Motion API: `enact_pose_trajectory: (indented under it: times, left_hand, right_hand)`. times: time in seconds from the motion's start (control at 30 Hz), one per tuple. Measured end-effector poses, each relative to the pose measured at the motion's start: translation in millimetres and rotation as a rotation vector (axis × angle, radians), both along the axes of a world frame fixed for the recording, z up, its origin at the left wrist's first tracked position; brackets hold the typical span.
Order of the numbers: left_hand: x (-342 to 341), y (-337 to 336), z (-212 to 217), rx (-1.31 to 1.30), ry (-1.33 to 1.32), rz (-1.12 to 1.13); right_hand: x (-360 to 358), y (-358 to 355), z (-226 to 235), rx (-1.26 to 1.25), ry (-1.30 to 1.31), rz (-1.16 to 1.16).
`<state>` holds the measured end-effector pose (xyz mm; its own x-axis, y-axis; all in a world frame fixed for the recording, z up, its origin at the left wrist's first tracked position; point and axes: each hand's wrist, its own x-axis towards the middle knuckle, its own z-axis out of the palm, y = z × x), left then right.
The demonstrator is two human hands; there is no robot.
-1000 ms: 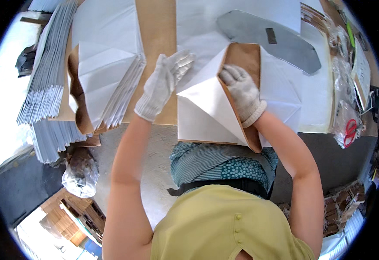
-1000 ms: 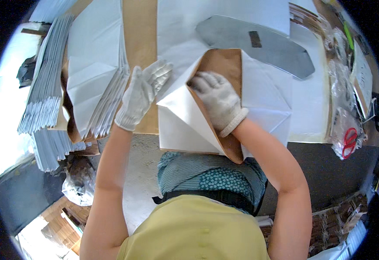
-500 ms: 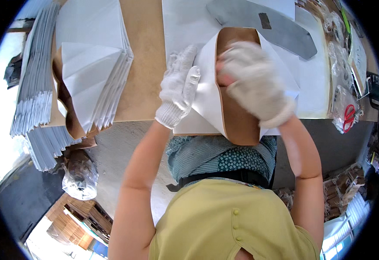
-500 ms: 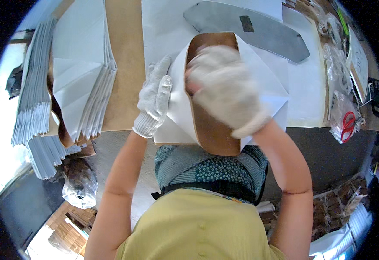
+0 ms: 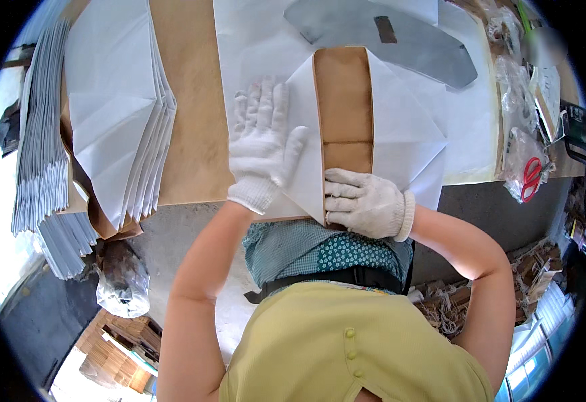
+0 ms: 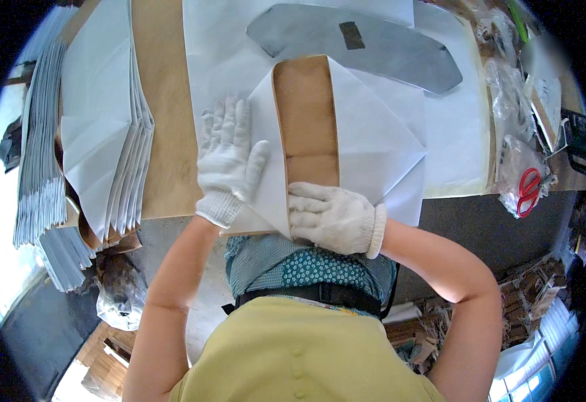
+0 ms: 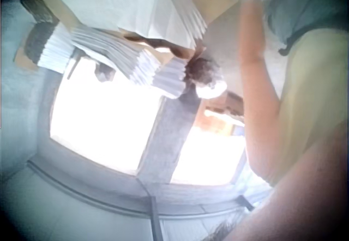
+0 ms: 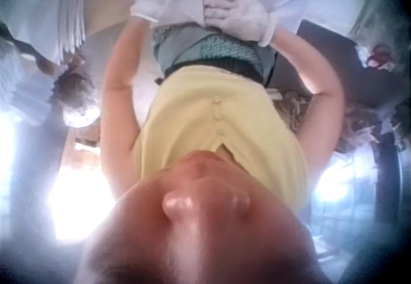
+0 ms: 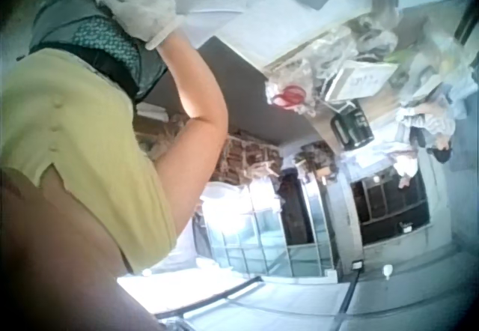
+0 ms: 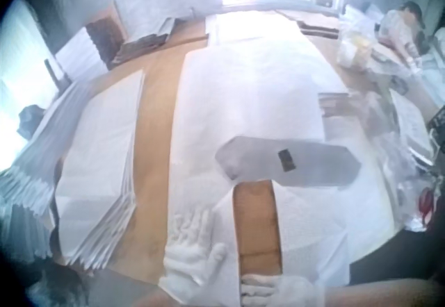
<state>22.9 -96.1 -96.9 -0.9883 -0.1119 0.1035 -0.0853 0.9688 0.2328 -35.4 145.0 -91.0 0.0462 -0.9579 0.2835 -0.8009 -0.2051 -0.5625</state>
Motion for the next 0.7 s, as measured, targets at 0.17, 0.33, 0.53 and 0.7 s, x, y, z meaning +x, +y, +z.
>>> enact_pose_trajectory:
  times: [0.17, 0.33, 0.53, 0.7]
  left_hand:
    - [-46, 25, -3, -0.027, 0.061, -0.045]
    - [-62, 25, 1, 0.063, 0.099, -0.078]
    - [-5, 16, 13, 0.026, 0.023, -0.103]
    - [30, 6, 3, 0.027, 0.018, -0.032]
  right_hand:
    - [1, -7, 1, -0.041, -0.028, -0.037]
    - [-50, -10, 11, -0.059, 0.202, -0.463]
    - [-176, 50, 10, 0.191, 0.354, -1.431]
    - [-179, 83, 45, 0.609, -0.065, -1.393]
